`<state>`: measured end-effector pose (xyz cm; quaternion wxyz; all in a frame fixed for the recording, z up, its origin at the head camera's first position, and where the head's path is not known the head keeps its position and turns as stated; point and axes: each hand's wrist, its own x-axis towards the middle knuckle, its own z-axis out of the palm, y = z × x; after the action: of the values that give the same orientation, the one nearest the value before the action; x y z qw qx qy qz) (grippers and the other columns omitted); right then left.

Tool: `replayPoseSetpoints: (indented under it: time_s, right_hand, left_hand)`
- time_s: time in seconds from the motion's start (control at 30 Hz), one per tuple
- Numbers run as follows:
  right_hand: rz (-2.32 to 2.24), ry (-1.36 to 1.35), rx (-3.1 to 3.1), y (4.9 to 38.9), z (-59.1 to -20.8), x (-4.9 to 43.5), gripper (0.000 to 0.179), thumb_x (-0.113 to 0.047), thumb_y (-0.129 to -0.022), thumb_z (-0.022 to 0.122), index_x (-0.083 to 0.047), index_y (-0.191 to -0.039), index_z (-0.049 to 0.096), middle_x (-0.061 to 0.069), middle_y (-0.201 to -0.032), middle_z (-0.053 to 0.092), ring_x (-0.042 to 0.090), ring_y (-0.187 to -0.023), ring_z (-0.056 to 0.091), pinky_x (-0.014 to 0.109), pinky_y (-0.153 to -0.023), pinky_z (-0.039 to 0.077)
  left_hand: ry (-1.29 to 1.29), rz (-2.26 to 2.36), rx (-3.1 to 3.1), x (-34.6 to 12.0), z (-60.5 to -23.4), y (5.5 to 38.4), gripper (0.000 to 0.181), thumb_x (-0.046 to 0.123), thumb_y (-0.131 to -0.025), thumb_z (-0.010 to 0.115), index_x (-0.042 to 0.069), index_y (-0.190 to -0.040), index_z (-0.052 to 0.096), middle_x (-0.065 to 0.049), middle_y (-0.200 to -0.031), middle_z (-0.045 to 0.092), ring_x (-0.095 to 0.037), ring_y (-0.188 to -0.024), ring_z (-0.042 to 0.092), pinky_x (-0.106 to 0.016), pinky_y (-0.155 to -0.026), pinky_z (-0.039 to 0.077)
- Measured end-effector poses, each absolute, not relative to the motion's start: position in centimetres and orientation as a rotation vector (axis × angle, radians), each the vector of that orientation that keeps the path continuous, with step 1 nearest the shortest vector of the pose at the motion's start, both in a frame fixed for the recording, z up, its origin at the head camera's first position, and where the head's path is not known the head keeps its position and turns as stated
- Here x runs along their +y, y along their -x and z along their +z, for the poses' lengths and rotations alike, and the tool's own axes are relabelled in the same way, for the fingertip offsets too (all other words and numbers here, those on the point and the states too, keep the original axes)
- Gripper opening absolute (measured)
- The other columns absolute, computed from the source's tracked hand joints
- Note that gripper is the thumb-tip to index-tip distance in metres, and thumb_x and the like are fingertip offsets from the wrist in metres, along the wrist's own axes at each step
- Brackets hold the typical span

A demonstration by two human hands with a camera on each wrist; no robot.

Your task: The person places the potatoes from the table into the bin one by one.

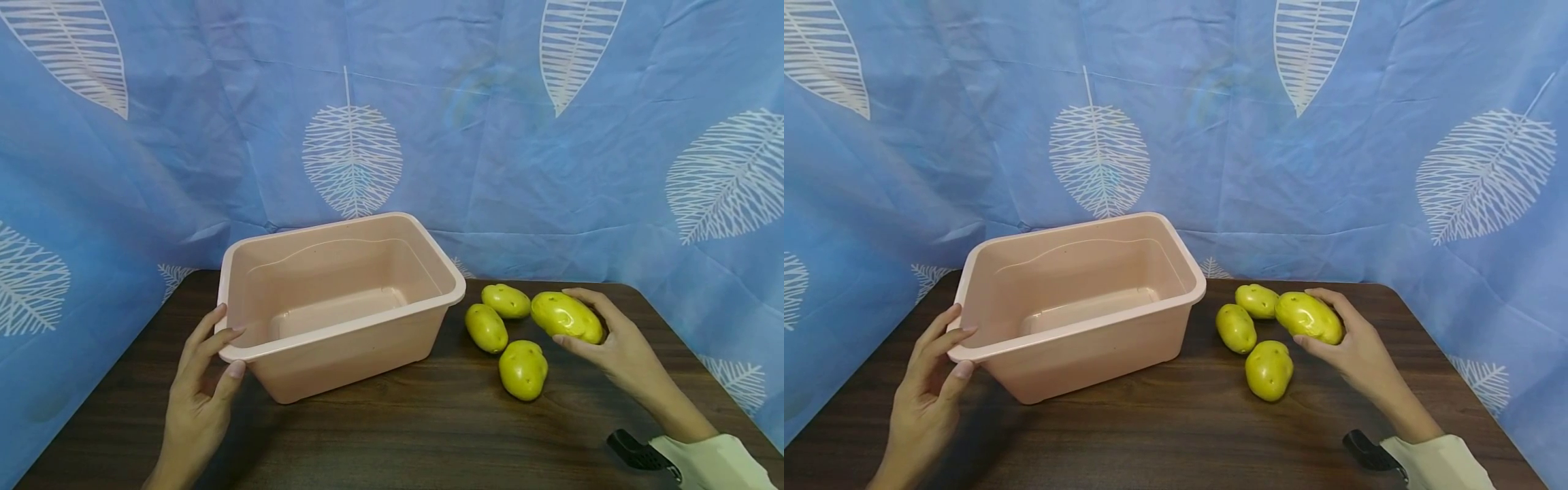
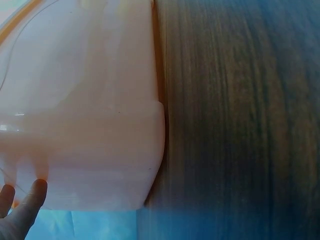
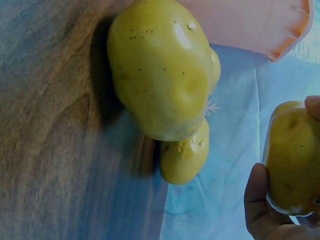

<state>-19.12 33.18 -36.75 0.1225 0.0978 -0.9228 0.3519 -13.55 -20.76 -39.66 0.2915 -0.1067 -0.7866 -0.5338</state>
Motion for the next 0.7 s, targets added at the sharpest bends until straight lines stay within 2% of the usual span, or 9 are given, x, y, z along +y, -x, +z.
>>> replayPoseSetpoints:
  time_s: [0.1, 0.27, 0.57, 0.7]
  right_hand:
    - [1.022, -0.278, -2.706, 19.0, -36.5, 33.1, 0.075, -0.024, -0.096, 0.078, -0.016, -0.159, 0.038, 0.023, -0.154, 0.043, -0.007, -0.096, 0.049, 0.026, -0.062, 0.052]
    - [1.008, -0.278, -2.712, 18.8, -36.2, 33.0, 0.075, -0.024, -0.096, 0.078, -0.019, -0.159, 0.039, 0.022, -0.155, 0.043, -0.008, -0.097, 0.049, 0.026, -0.063, 0.051]
    - [1.012, -0.331, -2.678, 18.6, -35.6, 32.3, 0.074, -0.02, -0.094, 0.079, -0.023, -0.158, 0.042, 0.009, -0.146, 0.045, -0.002, -0.096, 0.053, 0.027, -0.062, 0.051]
    - [1.032, -0.362, -2.677, 18.5, -35.2, 31.8, 0.074, -0.019, -0.095, 0.079, -0.026, -0.158, 0.042, 0.008, -0.147, 0.045, -0.001, -0.097, 0.054, 0.027, -0.063, 0.052]
  left_hand:
    - [0.285, -1.419, -2.097, -20.8, -39.7, 13.5, 0.045, -0.013, -0.097, 0.058, 0.001, -0.14, 0.06, -0.001, -0.167, 0.035, -0.013, -0.147, 0.037, -0.004, -0.093, 0.047]
    - [0.279, -1.421, -2.1, -20.8, -39.7, 13.6, 0.046, -0.012, -0.097, 0.059, 0.003, -0.141, 0.061, 0.0, -0.167, 0.036, -0.013, -0.148, 0.036, -0.004, -0.096, 0.047]
    - [0.268, -1.422, -2.113, -20.8, -39.7, 13.6, 0.047, -0.011, -0.097, 0.06, 0.004, -0.141, 0.061, 0.0, -0.168, 0.035, -0.013, -0.148, 0.035, -0.005, -0.1, 0.045]
    - [0.283, -1.419, -2.108, -20.9, -39.8, 13.6, 0.046, -0.012, -0.097, 0.06, 0.002, -0.141, 0.06, -0.001, -0.168, 0.035, -0.013, -0.148, 0.036, -0.005, -0.1, 0.046]
